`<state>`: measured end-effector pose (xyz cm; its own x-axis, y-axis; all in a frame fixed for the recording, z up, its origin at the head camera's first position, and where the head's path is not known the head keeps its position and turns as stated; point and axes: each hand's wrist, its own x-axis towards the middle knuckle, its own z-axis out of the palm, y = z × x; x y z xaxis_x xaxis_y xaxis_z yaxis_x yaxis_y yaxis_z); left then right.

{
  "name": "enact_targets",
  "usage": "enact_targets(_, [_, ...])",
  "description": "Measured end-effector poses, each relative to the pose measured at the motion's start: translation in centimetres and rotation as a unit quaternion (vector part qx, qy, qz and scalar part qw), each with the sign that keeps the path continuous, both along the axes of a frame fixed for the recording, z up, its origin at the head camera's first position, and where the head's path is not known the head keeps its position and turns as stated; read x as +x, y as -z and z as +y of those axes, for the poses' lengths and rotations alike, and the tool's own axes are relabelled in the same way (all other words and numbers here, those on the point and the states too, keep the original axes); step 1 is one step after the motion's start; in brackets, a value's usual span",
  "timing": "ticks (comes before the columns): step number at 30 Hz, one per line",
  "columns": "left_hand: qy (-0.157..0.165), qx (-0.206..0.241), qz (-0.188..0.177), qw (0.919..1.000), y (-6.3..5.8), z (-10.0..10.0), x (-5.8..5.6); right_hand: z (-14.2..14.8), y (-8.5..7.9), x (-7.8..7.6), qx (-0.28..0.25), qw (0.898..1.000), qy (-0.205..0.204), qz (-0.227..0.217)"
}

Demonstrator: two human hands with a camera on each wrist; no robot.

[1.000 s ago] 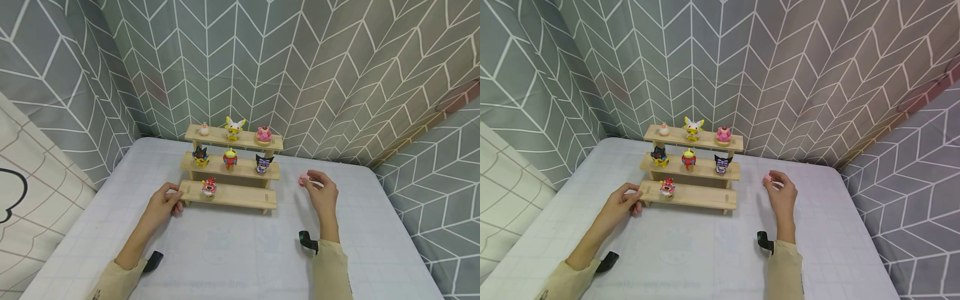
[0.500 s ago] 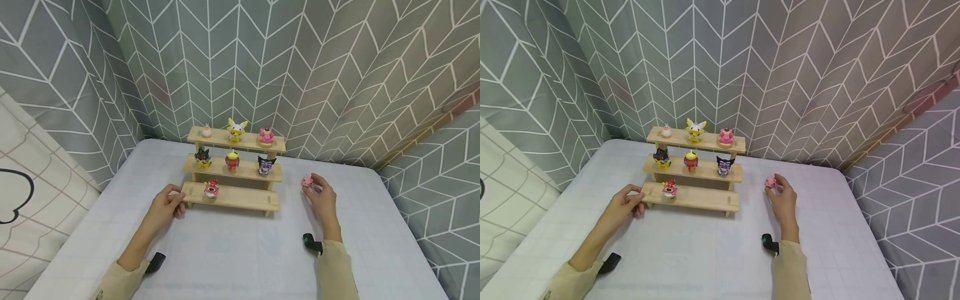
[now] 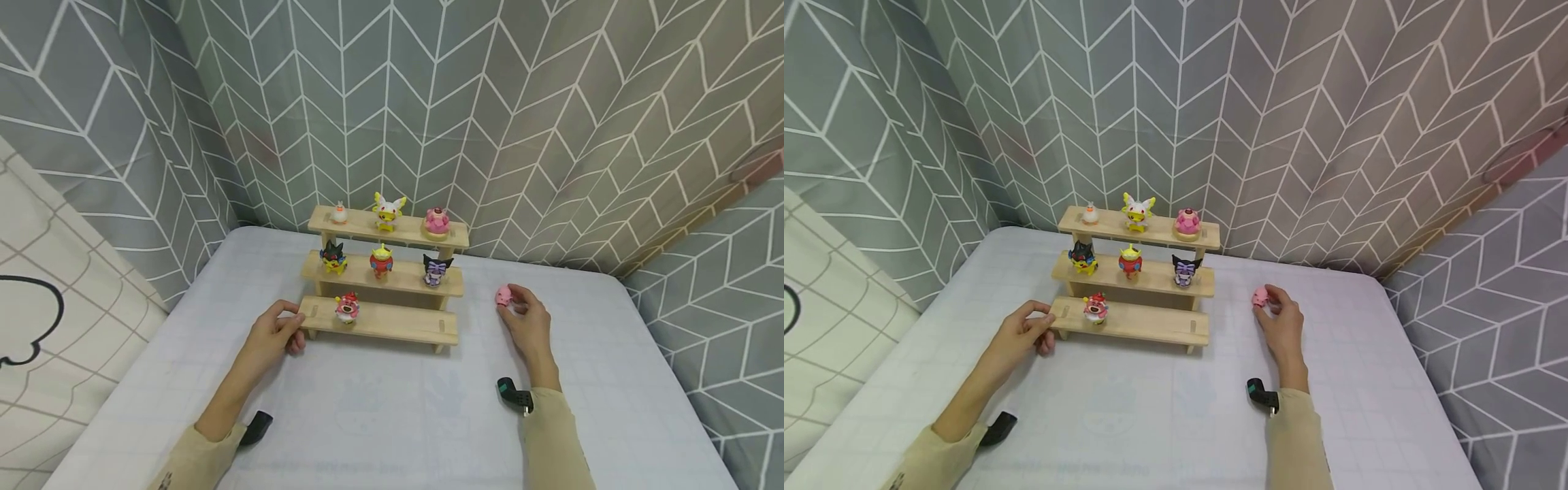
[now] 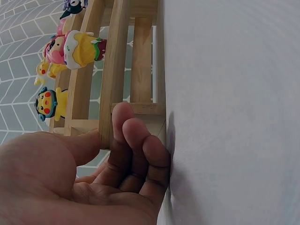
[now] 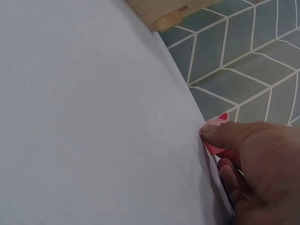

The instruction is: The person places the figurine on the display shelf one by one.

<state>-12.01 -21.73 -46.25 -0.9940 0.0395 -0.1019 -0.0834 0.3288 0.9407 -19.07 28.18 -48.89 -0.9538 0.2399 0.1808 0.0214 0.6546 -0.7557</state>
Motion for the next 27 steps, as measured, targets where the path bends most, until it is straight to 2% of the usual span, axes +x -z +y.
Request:
enact_targets(6, [-0.003, 0.004, 0.0, 1.0, 0.0, -0.1, 0.1, 0.0, 0.0, -0.1, 0.0, 1.0, 0.006, 0.017])
enact_targets(15, [0.0, 0.0, 0.0, 1.0, -0.2, 0.0, 0.1, 0.0, 0.3, 0.2, -0.015, 1.0, 0.022, 0.011])
enact_targets(23, [-0.002, -0.004, 0.002, 1.0, -0.3, 0.0, 0.0, -0.6, 0.6, 0.5, -0.034, 0.998, 0.032, 0.04])
enact_targets(27, [0.0, 0.0, 0.002, 1.0, -0.3, 0.0, 0.1, -1.1, 0.6, 0.9, -0.034, 0.998, 0.036, 0.029])
